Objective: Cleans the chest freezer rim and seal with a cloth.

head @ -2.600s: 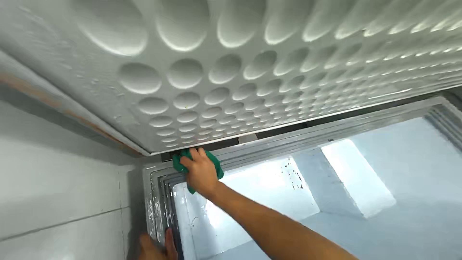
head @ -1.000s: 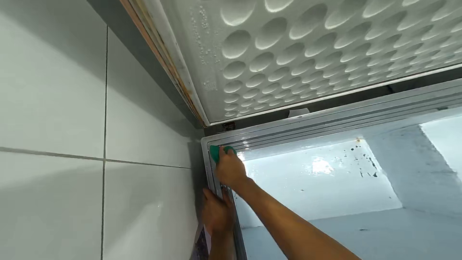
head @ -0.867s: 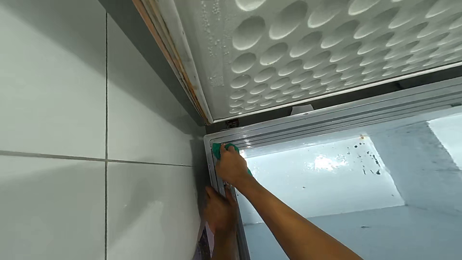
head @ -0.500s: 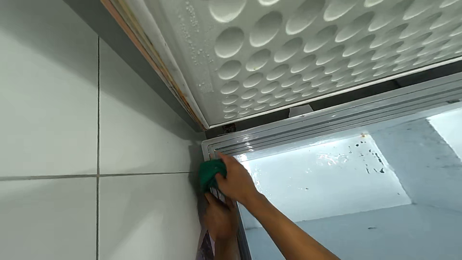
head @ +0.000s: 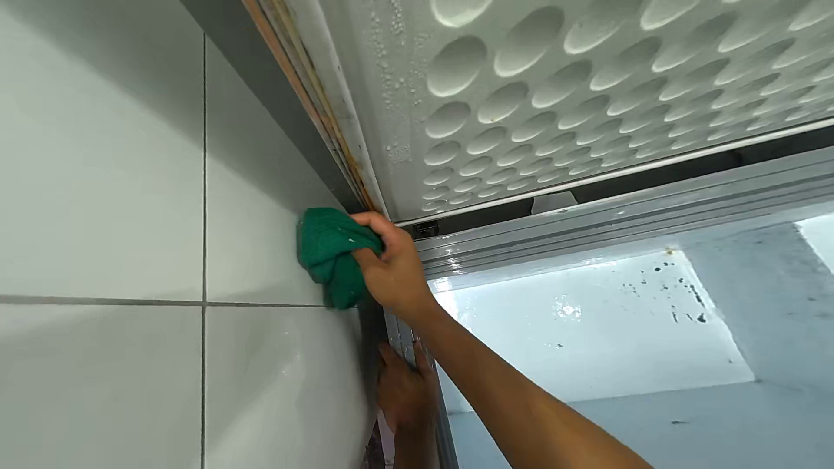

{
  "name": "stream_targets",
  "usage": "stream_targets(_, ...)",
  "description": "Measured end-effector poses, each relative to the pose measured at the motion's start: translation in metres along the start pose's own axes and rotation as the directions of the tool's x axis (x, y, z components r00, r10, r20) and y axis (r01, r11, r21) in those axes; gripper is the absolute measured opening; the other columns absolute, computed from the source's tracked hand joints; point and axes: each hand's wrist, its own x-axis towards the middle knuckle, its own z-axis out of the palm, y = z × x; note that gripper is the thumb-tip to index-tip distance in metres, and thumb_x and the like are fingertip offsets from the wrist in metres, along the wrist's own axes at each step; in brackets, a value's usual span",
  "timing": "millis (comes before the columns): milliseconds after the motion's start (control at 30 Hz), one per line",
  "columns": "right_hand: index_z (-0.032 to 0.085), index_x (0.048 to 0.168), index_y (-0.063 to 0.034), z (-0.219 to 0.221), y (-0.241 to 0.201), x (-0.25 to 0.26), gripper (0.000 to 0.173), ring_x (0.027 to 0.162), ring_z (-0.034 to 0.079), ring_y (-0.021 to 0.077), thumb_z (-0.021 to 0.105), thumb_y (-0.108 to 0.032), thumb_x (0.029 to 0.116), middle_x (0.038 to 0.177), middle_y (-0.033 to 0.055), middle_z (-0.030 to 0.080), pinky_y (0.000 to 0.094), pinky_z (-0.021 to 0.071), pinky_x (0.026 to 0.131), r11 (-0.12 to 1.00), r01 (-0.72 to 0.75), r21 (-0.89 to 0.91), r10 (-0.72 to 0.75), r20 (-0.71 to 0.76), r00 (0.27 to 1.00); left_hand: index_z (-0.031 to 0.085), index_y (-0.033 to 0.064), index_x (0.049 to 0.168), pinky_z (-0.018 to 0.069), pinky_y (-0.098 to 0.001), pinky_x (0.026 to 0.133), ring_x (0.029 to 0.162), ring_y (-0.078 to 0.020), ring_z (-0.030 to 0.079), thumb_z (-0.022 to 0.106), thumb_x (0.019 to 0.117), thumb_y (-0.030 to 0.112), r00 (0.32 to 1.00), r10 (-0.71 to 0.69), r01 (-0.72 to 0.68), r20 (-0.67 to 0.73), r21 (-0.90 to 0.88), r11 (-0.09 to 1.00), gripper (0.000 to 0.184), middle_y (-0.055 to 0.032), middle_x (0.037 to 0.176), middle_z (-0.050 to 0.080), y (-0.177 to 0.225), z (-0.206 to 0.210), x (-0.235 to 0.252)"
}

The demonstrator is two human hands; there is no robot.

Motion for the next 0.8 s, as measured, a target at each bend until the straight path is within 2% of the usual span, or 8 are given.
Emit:
stream_targets(100,0.065,0.123,-0.0019,-0.045,0.004,-0.048,0.030,0.100,0.067,0.0112,0.057,-0.001,0.0940,0.115,0.0073,0.068,0.0306,0.0595,0.083,0.985,0.116,-0.130,-0.139,-0.185,0.973,0.051,0.0030,0.143,0.0596,-0.0475,0.081,0.098,-0.0287,0.073,0.054,0.0984,0.053,1.000,0.005,-0.005,-0.008,0.001,1.000,0.067,-0.0152,0.119,0.070,0.000,0.003,0.003)
stream_targets(233,0.058,0.126,-0.0026,-0.080,0.034,-0.085,0.027,0.099,0.066,0.0073,0.051,-0.005,0.0999,0.110,0.0018,0.066,0.0301,0.0585,0.086,0.960,-0.095,-0.263,-0.084,-0.597,0.798,0.055,0.0029,0.139,0.0606,-0.0468,0.078,0.092,-0.0279,0.074,0.058,0.0972,0.054,0.999,-0.005,0.004,-0.032,-0.055,0.998,0.066,-0.0147,0.113,0.072,-0.005,0.006,0.005)
stream_targets(300,0.057,0.133,0.0013,-0.076,0.056,-0.093,0.038,0.110,0.064,0.0259,0.059,-0.008,0.0964,0.125,0.0190,0.061,0.0452,0.0556,0.092,0.866,-0.327,-0.378,0.080,-0.541,0.838,0.057,0.0037,0.134,0.0610,-0.0458,0.075,0.089,-0.0273,0.074,0.060,0.0961,0.053,0.998,0.011,-0.015,-0.068,-0.061,0.998,0.062,-0.0139,0.110,0.072,-0.006,0.010,0.004)
stream_targets(367,0.063,0.133,-0.0026,-0.061,0.076,-0.086,0.039,0.111,0.062,0.0402,0.065,-0.011,0.0954,0.129,0.0280,0.057,0.0572,0.0544,0.090,0.728,-0.465,-0.505,0.275,-0.406,0.872,0.058,0.0036,0.133,0.0611,-0.0452,0.074,0.088,-0.0266,0.074,0.062,0.0960,0.051,0.996,0.029,-0.034,-0.087,-0.063,0.997,0.060,-0.0135,0.109,0.072,-0.005,0.011,0.005)
stream_targets(533,0.071,0.130,-0.0092,-0.021,0.085,-0.075,0.033,0.112,0.061,0.0433,0.063,-0.011,0.0981,0.130,0.0296,0.055,0.0544,0.0552,0.088,0.627,-0.471,-0.621,0.346,-0.319,0.882,0.053,0.0049,0.140,0.0589,-0.0460,0.081,0.098,-0.0275,0.072,0.058,0.0982,0.045,0.999,-0.024,0.026,0.035,-0.051,0.998,0.058,-0.0138,0.119,0.069,-0.002,-0.001,0.002)
stream_targets(667,0.069,0.134,-0.0130,-0.025,0.057,-0.042,0.037,0.115,0.062,0.0375,0.057,-0.013,0.0994,0.137,0.0244,0.053,0.0526,0.0559,0.090,0.503,-0.617,-0.606,0.628,-0.234,0.742,0.052,0.0059,0.141,0.0588,-0.0458,0.082,0.099,-0.0271,0.072,0.056,0.0989,0.050,1.000,-0.018,0.019,0.023,-0.038,0.999,0.061,-0.0134,0.119,0.069,0.000,0.004,0.002)
stream_targets(733,0.071,0.129,-0.0091,-0.036,0.052,-0.034,0.033,0.112,0.064,0.0362,0.057,-0.011,0.0987,0.131,0.0227,0.060,0.0566,0.0541,0.089,0.572,-0.691,-0.442,0.702,-0.171,0.691,0.052,0.0051,0.140,0.0598,-0.0469,0.080,0.097,-0.0281,0.073,0.057,0.0984,0.051,1.000,-0.009,0.009,-0.003,-0.027,1.000,0.063,-0.0140,0.117,0.070,-0.003,0.007,0.001)
stream_targets(800,0.071,0.128,-0.0095,-0.050,0.051,-0.042,0.029,0.106,0.066,0.0307,0.057,-0.011,0.1024,0.122,0.0191,0.068,0.0519,0.0535,0.087,0.704,-0.680,-0.202,0.672,-0.119,0.731,0.053,0.0040,0.139,0.0602,-0.0481,0.078,0.093,-0.0289,0.074,0.059,0.0975,0.051,0.999,0.005,-0.007,-0.049,-0.046,0.999,0.063,-0.0148,0.115,0.071,-0.004,0.009,0.000)
